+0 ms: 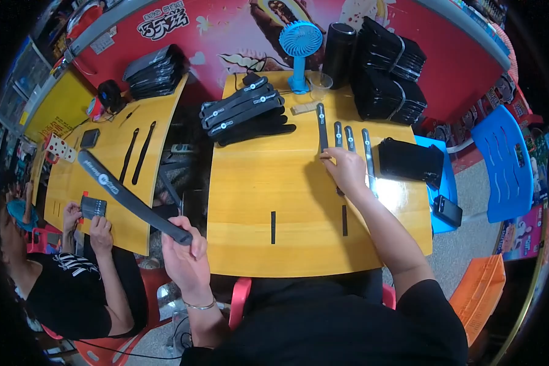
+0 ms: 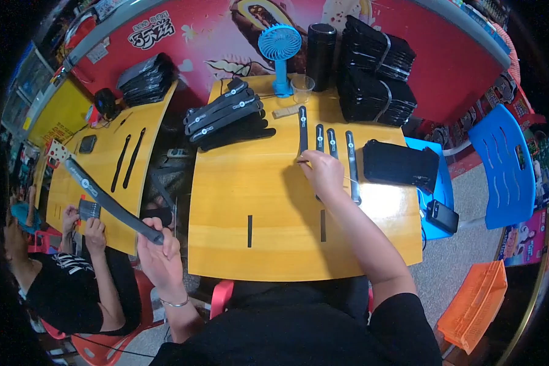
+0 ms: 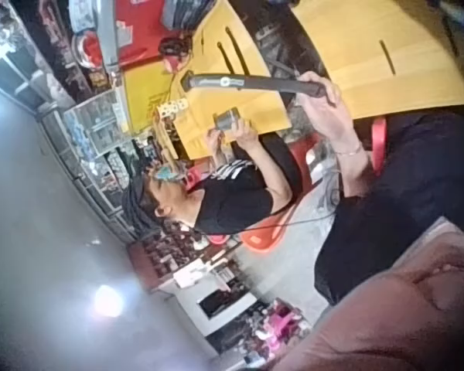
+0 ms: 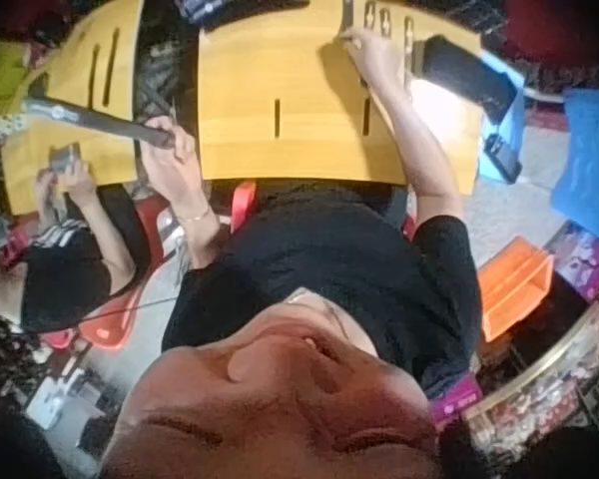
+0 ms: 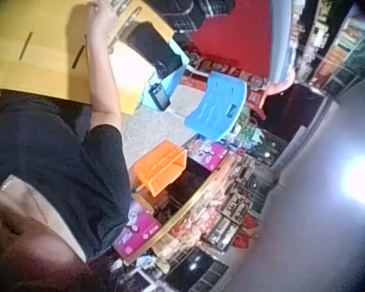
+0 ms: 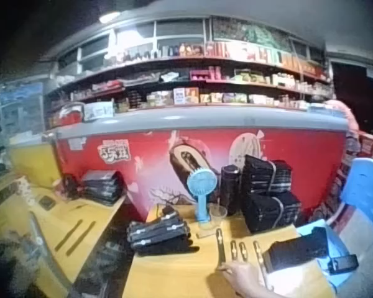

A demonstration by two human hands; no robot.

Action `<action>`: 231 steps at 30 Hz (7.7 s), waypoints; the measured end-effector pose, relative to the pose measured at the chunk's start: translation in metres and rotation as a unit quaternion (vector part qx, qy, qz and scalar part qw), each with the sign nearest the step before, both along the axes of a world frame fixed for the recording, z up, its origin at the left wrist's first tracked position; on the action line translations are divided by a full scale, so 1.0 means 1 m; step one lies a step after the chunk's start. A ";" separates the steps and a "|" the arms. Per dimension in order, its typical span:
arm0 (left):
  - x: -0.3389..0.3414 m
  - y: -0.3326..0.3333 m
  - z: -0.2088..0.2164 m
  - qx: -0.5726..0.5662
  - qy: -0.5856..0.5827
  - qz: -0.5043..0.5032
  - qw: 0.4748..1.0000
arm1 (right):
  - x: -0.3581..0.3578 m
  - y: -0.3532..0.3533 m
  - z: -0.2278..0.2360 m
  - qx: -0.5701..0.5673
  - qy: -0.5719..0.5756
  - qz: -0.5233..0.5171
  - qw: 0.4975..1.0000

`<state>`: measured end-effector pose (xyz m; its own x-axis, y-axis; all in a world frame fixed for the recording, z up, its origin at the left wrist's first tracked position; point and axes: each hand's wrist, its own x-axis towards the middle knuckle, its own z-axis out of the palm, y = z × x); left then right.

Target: Assembling and organizing black storage straps with labels on a table in a manufacturing workspace.

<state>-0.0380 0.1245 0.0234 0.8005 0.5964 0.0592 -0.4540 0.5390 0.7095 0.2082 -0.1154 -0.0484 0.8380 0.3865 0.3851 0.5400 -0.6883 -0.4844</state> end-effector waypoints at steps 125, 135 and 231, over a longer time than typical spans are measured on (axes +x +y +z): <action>0.049 -0.093 -0.058 0.487 0.208 -0.172 0.831 | -0.140 -0.002 0.029 0.140 0.094 0.155 0.973; 0.042 -0.096 -0.046 0.586 0.131 -0.171 0.781 | -0.147 -0.017 0.035 0.131 0.067 0.159 0.976; 0.038 -0.031 -0.071 -0.011 0.029 -0.195 0.980 | 0.035 0.022 -0.001 -0.057 -0.134 0.151 0.978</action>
